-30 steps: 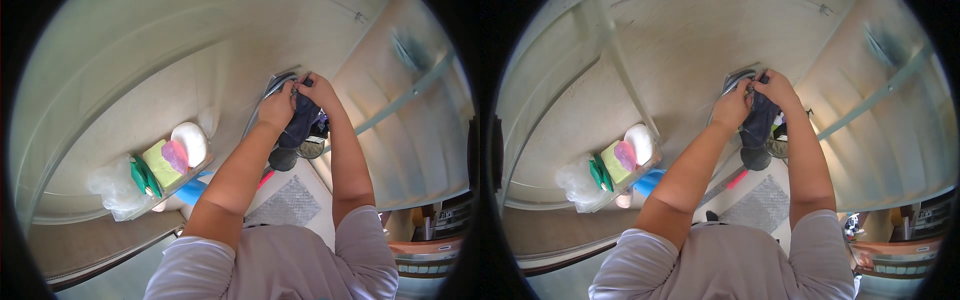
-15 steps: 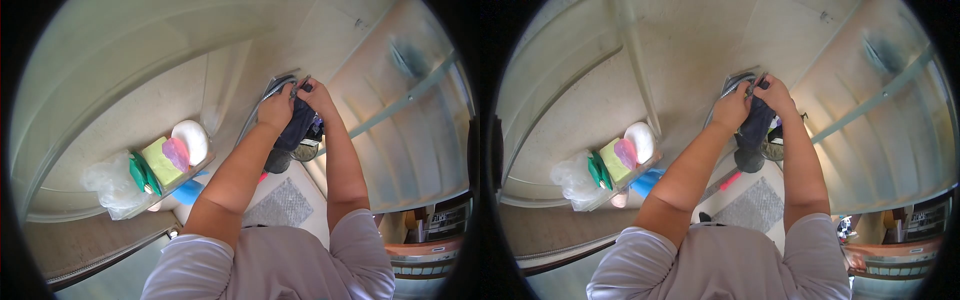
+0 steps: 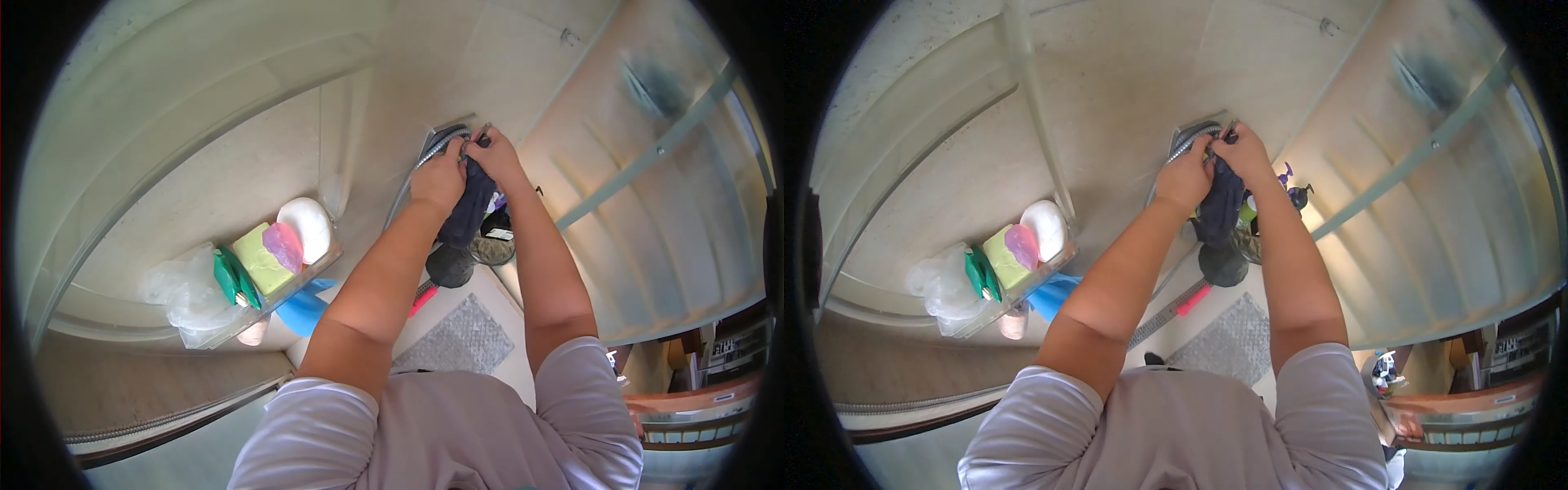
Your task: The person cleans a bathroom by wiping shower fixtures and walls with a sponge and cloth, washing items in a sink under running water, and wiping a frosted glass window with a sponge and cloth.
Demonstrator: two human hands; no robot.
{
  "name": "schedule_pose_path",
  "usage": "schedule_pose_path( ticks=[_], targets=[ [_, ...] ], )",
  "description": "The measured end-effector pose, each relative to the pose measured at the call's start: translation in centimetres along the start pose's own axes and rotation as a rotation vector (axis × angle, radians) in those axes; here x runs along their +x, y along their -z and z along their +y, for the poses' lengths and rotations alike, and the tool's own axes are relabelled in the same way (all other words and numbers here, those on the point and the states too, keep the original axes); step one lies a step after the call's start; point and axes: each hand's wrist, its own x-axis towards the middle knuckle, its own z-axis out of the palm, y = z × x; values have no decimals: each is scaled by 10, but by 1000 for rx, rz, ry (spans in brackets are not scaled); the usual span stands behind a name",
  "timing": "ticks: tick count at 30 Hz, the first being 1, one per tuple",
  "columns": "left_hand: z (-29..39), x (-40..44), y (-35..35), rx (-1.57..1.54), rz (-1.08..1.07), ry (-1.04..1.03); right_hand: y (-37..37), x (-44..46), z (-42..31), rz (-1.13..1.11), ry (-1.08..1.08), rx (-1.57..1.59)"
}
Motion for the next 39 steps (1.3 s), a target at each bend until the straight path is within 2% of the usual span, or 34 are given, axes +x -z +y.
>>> schedule_pose_path(
  ticks=[2, 5, 8, 9, 12, 15, 18, 19, 22, 25, 28, 29, 30, 32, 35, 39],
  targets=[
    [0, 0, -1, 4, 20, -2, -9, 0, -4, 110, -16, -188],
    [-4, -3, -5, 15, 24, -11, 3, -7, -3, -25, -140, 240],
    [-3, -1, -1, 27, -10, -4, 30, -31, -20, 90, -347, 437],
    [-2, -1, 0, 34, -28, 5, 36, -30, -19, 143, -310, 588],
    [-2, -2, -1, 57, -13, 0, 37, -34, -21, 166, -162, 619],
    [-3, -2, -4, 45, 6, -4, 20, -34, -13, 92, 207, -242],
    [-6, -2, -5, 48, -3, -15, 8, -39, -7, 67, 373, -567],
    [-6, -2, -4, 45, -8, -15, 4, -42, -4, 39, 327, -624],
    [-7, -4, -2, 47, -14, -20, 15, -46, -4, -62, 111, -381],
    [-8, -5, -6, 59, 14, -30, 26, -41, -31, 244, 7, 139],
    [-12, -2, -15, 51, 81, -65, 8, -34, -48, 427, 336, 250],
    [-20, -1, -23, 41, 118, -85, 1, -33, -45, 353, 386, 99],
    [-24, 0, -28, 31, 155, -107, -9, -21, -24, 335, 602, -118],
    [-17, -4, -23, -5, 130, -46, -13, -22, -6, 205, 895, -685],
    [-16, -4, -22, -51, 129, -6, -16, -51, -21, 322, 770, -850],
    [-14, -3, -24, -100, 153, 16, -20, -49, -18, 242, 673, -761]
  ],
)
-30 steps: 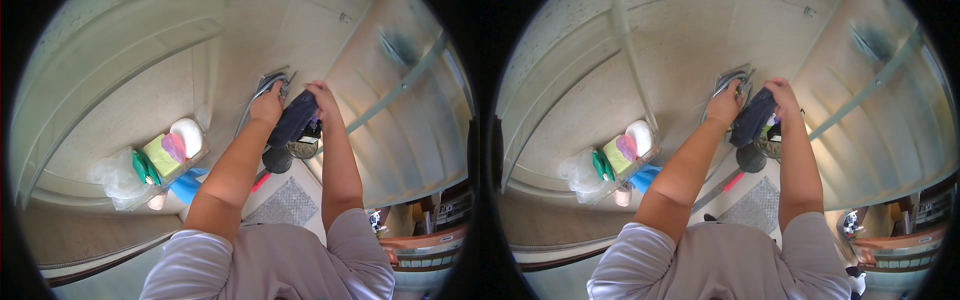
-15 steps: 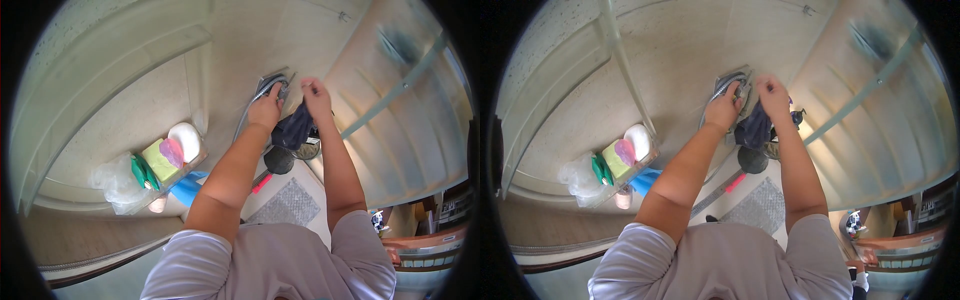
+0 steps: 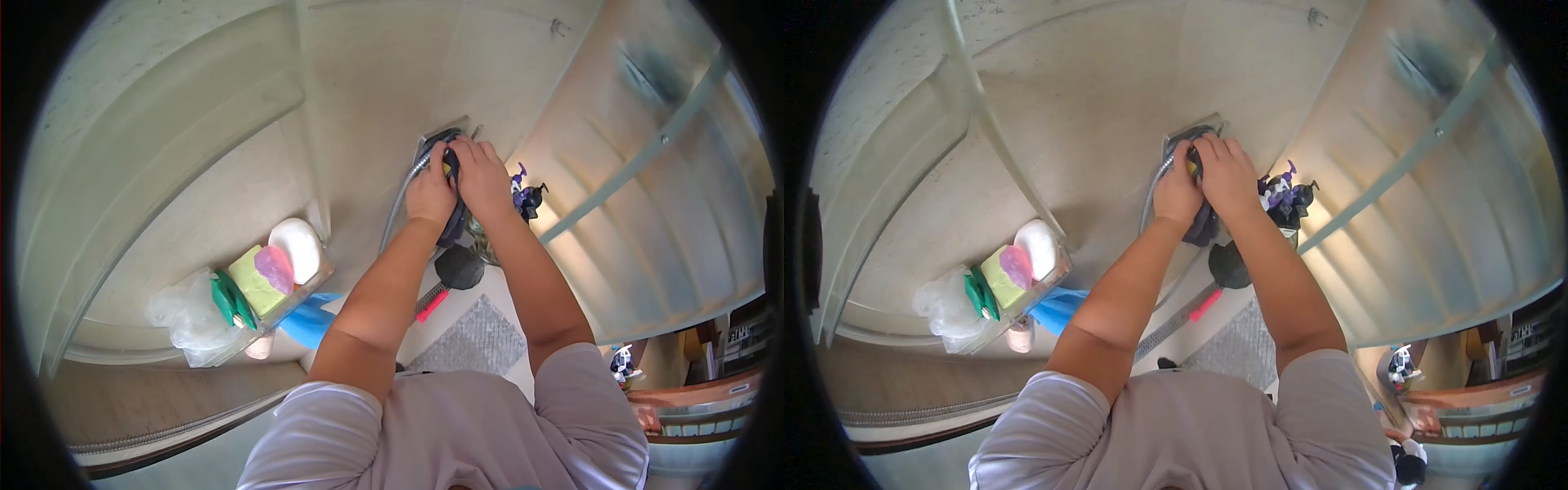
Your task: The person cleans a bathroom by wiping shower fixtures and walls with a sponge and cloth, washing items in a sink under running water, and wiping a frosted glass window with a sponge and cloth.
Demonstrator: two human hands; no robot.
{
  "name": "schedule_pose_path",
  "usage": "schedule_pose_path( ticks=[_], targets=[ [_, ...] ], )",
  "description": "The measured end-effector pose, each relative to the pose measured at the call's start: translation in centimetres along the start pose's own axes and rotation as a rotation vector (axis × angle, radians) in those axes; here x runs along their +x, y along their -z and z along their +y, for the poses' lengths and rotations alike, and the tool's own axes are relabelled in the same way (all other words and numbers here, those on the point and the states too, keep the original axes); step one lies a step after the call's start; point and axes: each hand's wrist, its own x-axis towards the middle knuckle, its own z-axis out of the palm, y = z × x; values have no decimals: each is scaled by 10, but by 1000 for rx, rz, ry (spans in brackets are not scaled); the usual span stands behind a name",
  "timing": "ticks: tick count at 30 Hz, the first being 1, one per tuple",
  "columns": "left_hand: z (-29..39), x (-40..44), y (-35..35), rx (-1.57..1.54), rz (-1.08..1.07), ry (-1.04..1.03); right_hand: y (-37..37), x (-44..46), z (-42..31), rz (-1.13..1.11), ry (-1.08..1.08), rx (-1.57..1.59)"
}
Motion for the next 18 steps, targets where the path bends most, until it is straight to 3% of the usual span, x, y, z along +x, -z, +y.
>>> schedule_pose_path(
  ticks=[11, 14, 17, 18],
  targets=[
    [0, 3, -1, -13, -6, 3, 7, 3, 5, -125, -40, 159],
    [1, 3, 0, 29, 6, -30, 6, -22, 35, -94, -187, 304],
    [2, 2, 1, 20, 26, -55, -10, -24, 83, 123, -666, 915],
    [3, 2, 1, 7, 34, -63, -9, -15, 84, 97, -664, 1044]
  ],
)
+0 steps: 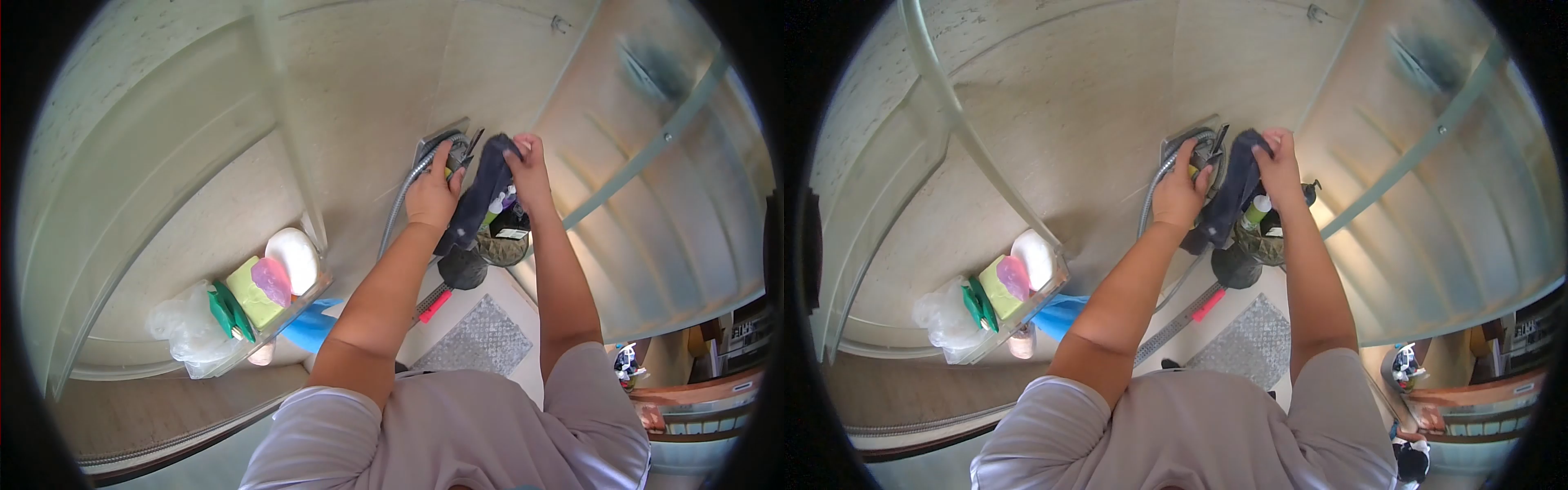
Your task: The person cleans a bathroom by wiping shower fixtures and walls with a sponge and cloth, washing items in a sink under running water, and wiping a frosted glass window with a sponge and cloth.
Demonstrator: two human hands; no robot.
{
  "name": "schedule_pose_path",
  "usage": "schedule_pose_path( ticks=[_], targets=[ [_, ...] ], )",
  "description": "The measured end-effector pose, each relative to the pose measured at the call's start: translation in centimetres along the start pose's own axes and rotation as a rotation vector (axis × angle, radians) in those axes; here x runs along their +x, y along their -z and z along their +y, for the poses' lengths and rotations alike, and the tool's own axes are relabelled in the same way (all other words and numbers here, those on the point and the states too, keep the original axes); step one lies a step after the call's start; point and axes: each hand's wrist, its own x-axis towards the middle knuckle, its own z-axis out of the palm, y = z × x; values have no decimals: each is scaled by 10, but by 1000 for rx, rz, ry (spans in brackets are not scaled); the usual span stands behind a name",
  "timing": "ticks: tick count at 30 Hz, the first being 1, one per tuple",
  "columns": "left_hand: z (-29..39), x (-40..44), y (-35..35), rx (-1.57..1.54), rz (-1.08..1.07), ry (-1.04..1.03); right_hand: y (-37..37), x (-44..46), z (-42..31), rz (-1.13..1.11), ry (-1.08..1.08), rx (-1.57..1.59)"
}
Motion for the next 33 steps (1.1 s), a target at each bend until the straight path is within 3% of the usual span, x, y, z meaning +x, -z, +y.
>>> schedule_pose_path(
  ticks=[5, 9, 18, 21, 24, 27, 33],
  targets=[
    [5, 1, 3, -22, -67, 107, -24, 34, -20, -434, -279, 388],
    [5, 1, 4, -40, -95, 142, -25, 39, -27, -524, -378, 424],
    [4, 0, 3, -52, -50, 102, -22, 32, -16, -578, 190, -216],
    [4, 0, 3, -42, -39, 96, -13, 30, -10, -530, 58, -273],
    [4, 1, -1, -27, -15, 90, -12, 23, 21, -477, 216, -155],
    [5, 1, 2, -48, -54, 117, -12, 16, 11, -434, 116, -162],
    [5, 1, 2, -52, -36, 108, -13, 20, -29, -484, 23, -510]
  ],
)
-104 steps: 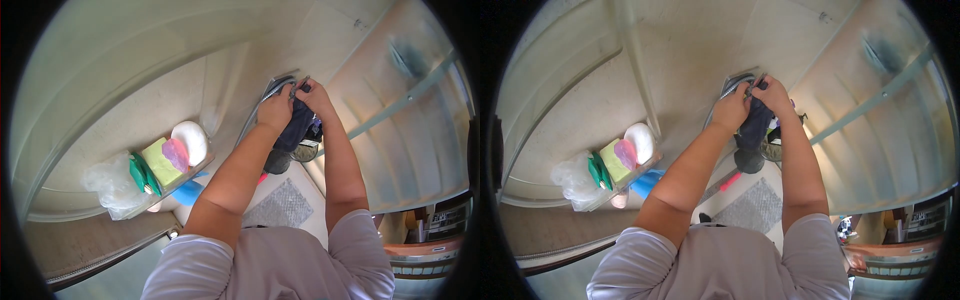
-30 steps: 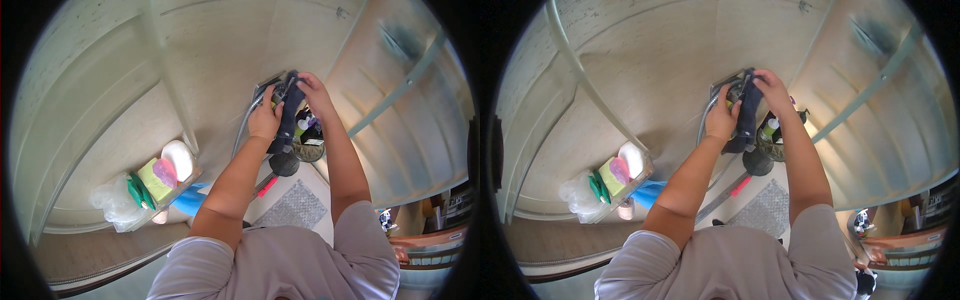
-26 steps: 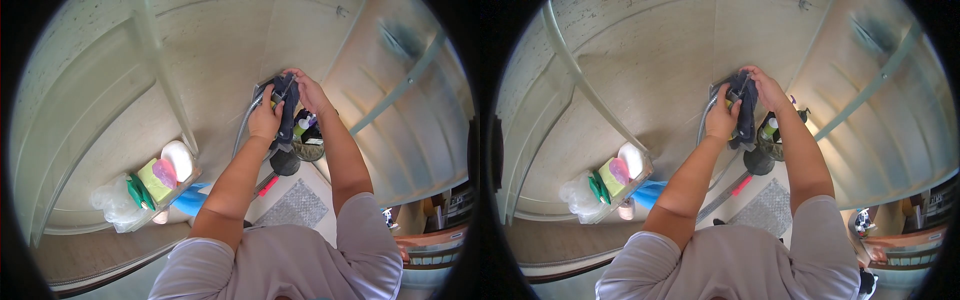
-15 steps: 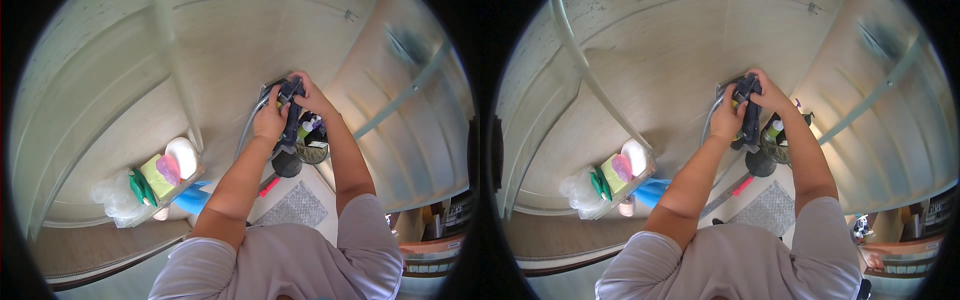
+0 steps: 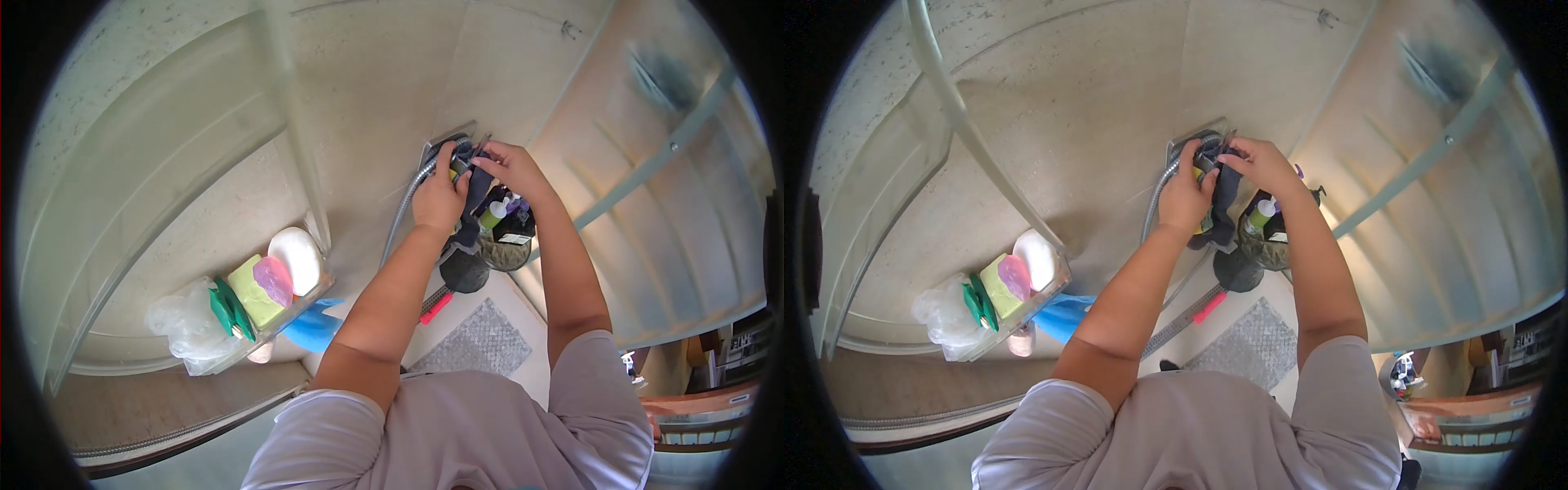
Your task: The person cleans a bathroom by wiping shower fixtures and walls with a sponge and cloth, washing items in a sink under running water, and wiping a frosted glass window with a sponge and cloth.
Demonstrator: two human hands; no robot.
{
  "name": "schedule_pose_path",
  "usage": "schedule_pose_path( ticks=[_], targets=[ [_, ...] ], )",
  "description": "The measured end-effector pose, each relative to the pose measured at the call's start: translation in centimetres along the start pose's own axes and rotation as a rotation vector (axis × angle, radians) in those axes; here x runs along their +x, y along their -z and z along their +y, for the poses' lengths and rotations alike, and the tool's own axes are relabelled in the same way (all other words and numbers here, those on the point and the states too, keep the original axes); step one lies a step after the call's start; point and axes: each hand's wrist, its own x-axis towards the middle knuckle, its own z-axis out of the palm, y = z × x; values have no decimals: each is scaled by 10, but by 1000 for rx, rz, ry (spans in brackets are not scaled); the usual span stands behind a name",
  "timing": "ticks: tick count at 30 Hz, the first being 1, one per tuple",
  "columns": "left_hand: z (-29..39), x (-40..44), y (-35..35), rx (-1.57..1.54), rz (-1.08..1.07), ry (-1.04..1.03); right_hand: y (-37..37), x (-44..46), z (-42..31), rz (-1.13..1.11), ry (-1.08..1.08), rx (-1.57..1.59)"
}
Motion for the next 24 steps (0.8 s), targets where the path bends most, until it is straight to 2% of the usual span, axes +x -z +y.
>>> schedule_pose_path(
  ticks=[6, 9, 12, 15, 18, 20, 22, 24],
  targets=[
    [0, 1, 2, -4, -41, 25, 5, 15, 18, -77, 120, 72],
    [1, 2, 3, 5, -46, 37, 4, 14, 17, -61, 65, 61],
    [3, 2, 6, -7, -72, 50, 0, 6, 13, -66, 102, 179],
    [3, 1, 6, 4, -52, 23, -9, -6, 26, 144, 12, 337],
    [-4, 2, -1, 38, 0, -95, -24, -27, 19, 329, 216, -6],
    [-9, 3, -5, 39, 40, -133, -38, -30, 9, 398, 350, -82],
    [-8, 4, -5, 26, 45, -135, -48, -32, -4, 471, 423, -151],
    [-6, 2, -2, -2, 16, -98, -52, -31, -4, 496, 353, -155]
  ],
)
